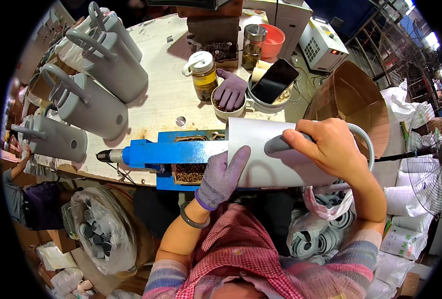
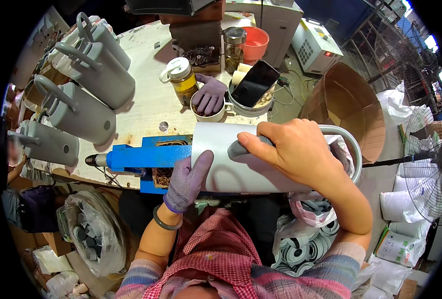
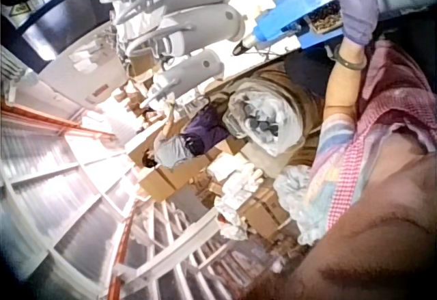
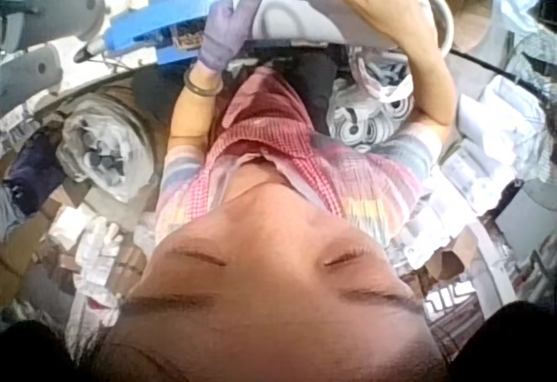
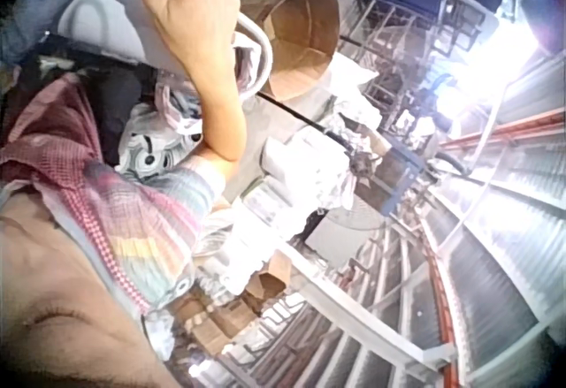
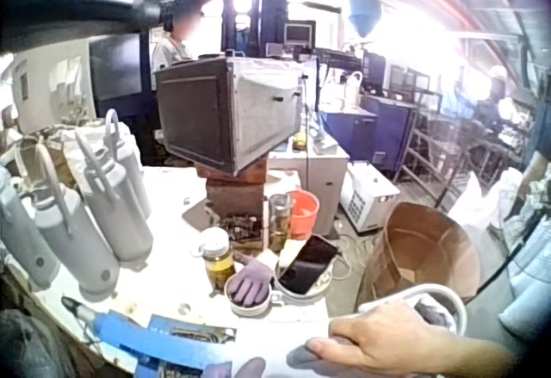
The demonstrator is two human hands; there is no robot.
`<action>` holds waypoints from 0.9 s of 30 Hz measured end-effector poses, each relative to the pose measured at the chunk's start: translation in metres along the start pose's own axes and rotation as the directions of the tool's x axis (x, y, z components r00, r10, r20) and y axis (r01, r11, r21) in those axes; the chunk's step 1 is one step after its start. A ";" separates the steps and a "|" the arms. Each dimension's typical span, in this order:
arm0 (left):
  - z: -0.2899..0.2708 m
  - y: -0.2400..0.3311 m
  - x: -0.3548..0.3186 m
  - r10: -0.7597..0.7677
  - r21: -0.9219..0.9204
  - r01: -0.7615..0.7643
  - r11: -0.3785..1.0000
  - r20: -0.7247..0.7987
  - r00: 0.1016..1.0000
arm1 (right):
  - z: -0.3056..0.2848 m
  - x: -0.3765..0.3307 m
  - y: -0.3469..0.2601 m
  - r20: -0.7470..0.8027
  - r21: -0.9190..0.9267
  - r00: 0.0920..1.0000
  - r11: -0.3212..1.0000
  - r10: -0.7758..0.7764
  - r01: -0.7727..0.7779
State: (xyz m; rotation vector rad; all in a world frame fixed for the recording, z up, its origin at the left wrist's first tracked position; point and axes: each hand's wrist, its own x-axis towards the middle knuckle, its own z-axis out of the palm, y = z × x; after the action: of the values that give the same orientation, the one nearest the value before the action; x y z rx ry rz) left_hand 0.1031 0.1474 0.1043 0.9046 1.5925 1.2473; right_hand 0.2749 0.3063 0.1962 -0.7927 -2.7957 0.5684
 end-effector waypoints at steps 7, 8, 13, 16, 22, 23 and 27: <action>-0.002 0.000 0.002 -0.066 0.012 0.065 0.998 0.060 0.996 | 0.001 0.004 0.004 0.021 -0.035 1.000 0.999 -0.003 0.003; 0.000 -0.002 0.002 -0.026 -0.009 0.026 1.000 0.046 0.999 | 0.001 0.004 0.004 0.062 -0.051 0.998 0.999 -0.003 0.006; 0.001 -0.009 0.004 0.127 -0.008 -0.127 0.992 0.054 0.990 | 0.006 0.006 0.011 0.067 -0.115 0.992 0.987 -0.103 0.110; 0.001 -0.016 0.001 0.160 -0.027 -0.159 0.987 0.061 0.985 | 0.002 0.007 0.009 0.127 -0.111 0.988 0.989 -0.082 0.097; -0.001 -0.024 0.004 0.180 0.020 -0.182 0.983 0.079 0.981 | 0.000 0.007 0.004 0.161 -0.135 0.986 0.989 -0.044 0.066; 0.000 -0.024 0.004 0.202 0.019 -0.204 0.979 0.071 0.977 | 0.000 0.008 0.004 0.162 -0.139 0.986 0.988 -0.044 0.067; 0.003 -0.023 0.006 0.207 -0.022 -0.206 0.978 0.072 0.976 | 0.002 0.005 0.004 0.143 -0.156 0.989 0.986 -0.036 0.058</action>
State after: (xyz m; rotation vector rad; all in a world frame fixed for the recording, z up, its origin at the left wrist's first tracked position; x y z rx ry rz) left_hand 0.1032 0.1484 0.0807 1.1173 1.4575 1.3499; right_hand 0.2720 0.3115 0.1927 -0.7405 -3.0106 0.4107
